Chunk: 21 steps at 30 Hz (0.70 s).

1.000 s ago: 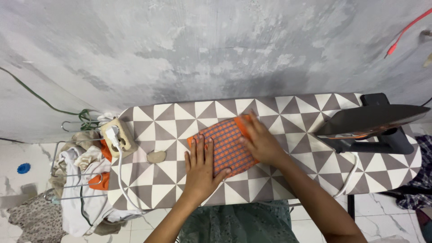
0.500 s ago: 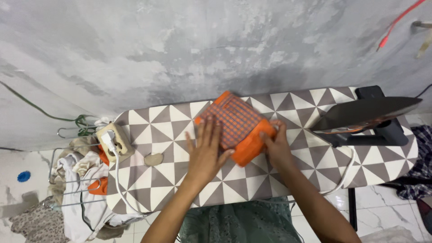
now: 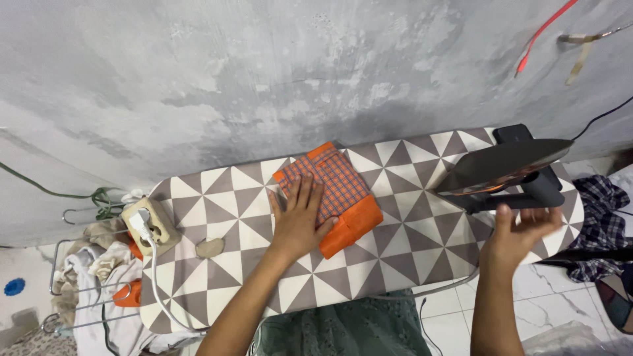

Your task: The person irons an orange and plaid short-sleeved shirt on a patterned ironing board, smoothing the fabric and pressing the seams. After finishing the shirt, the person irons a pair of orange shorts, ensuring the fabric is flat and wrinkle-free.

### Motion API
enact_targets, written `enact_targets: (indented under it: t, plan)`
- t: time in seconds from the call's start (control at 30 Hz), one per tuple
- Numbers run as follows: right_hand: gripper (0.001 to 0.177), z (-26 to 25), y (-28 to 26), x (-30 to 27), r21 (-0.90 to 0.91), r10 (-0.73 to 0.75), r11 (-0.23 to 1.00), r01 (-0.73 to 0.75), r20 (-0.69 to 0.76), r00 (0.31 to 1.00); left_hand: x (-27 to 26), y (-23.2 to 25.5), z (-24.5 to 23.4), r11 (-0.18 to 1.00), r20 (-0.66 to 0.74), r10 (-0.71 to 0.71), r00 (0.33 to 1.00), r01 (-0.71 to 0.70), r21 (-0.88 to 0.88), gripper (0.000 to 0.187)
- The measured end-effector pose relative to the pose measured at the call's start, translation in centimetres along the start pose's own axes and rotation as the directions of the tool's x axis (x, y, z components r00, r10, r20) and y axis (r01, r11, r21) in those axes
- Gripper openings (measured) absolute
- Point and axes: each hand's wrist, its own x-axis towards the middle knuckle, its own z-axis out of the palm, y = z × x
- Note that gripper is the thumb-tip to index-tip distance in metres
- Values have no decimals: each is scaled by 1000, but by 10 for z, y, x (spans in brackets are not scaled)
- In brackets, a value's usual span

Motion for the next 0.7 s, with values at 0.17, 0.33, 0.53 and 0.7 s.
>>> enact_targets:
  t: [0.17,0.33,0.53,0.7]
  plan:
    - [44,15,37,38,112,-12,994,14,-19,1000,20,-21,-7,991,70,7,997,2,-132,127]
    - [27,31,-18,60,-202,-80,973,109,149,986,18,-24,0,991,-3,42,999,-42,-126,127]
    - [46,98,-132,63,-661,64,611,436,590,805,7,-20,-2,993,-30,45,999,-48,-111,127]
    - [54,157,-162,53,-593,327,588,550,796,510,-2,-14,-13,997,25,-18,1000,20,-80,136]
